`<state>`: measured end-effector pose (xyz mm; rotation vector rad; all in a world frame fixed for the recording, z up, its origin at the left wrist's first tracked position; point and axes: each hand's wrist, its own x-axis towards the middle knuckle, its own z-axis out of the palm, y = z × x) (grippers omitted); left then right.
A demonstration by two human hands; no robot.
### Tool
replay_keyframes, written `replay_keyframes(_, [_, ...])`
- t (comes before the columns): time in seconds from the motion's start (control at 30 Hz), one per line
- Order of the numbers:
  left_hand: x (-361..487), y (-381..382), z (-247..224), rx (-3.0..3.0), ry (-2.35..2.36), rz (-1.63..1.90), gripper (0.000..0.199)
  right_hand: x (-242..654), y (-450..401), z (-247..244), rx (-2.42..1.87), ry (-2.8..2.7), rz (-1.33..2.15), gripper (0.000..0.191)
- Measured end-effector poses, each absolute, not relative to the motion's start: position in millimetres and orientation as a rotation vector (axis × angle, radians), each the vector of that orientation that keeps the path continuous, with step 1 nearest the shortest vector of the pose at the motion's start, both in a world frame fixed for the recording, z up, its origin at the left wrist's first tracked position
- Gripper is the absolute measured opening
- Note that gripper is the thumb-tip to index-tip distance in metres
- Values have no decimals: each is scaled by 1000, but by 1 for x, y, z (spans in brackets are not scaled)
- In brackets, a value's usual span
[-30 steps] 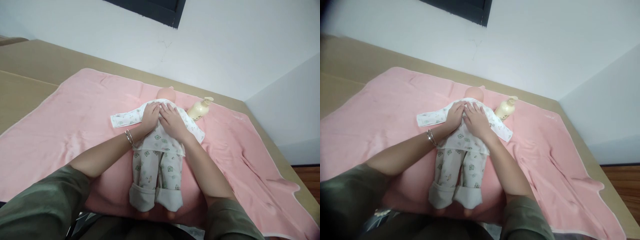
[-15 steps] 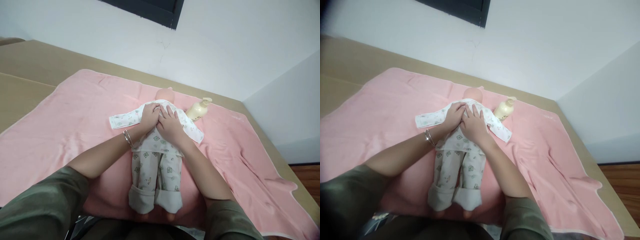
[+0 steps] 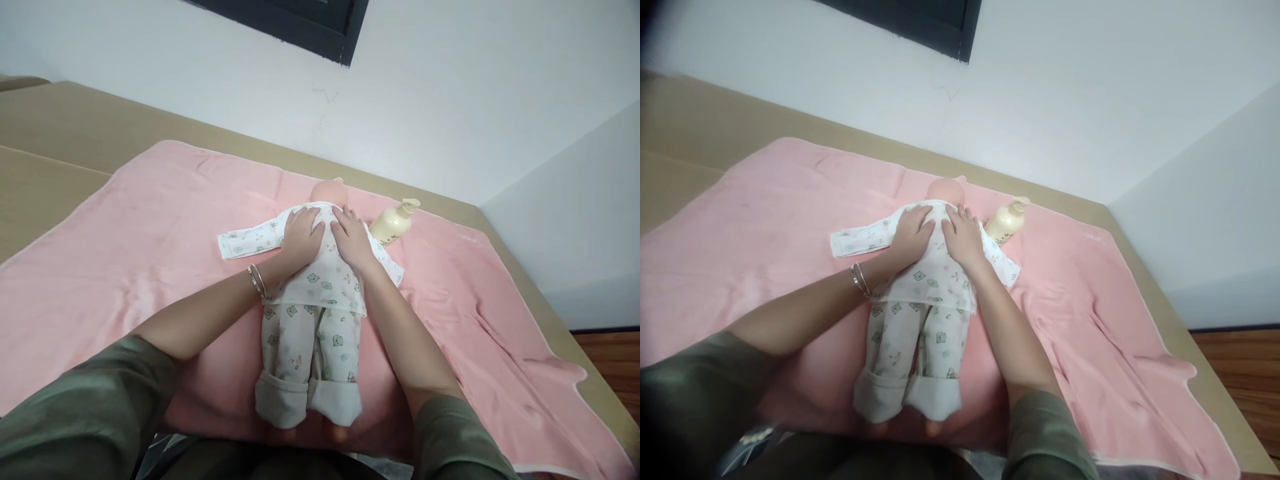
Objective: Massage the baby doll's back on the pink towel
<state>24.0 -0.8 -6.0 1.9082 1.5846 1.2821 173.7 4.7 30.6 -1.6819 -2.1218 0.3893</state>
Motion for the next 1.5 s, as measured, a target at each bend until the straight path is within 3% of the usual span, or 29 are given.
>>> replay_keyframes(0.3, [5,15,8,1918,1570,1120,48,137,-49,47,-1814,-2226,210,64])
replay_keyframes(0.63, [39,-33,3,2490,1633,977,53,169,5,36,-1781,-2081,424,67])
replay_keyframes(0.97, [6,18,5,2050,1715,909,58,139,-45,48,-1849,-2317,86,67])
replay_keyframes(1.27, [26,-22,13,2482,1798,821,40,167,-5,47,-1823,-2216,326,67])
replay_keyframes(1.5, [19,-15,24,2475,1831,663,35,150,-27,51,-1918,-2259,87,58])
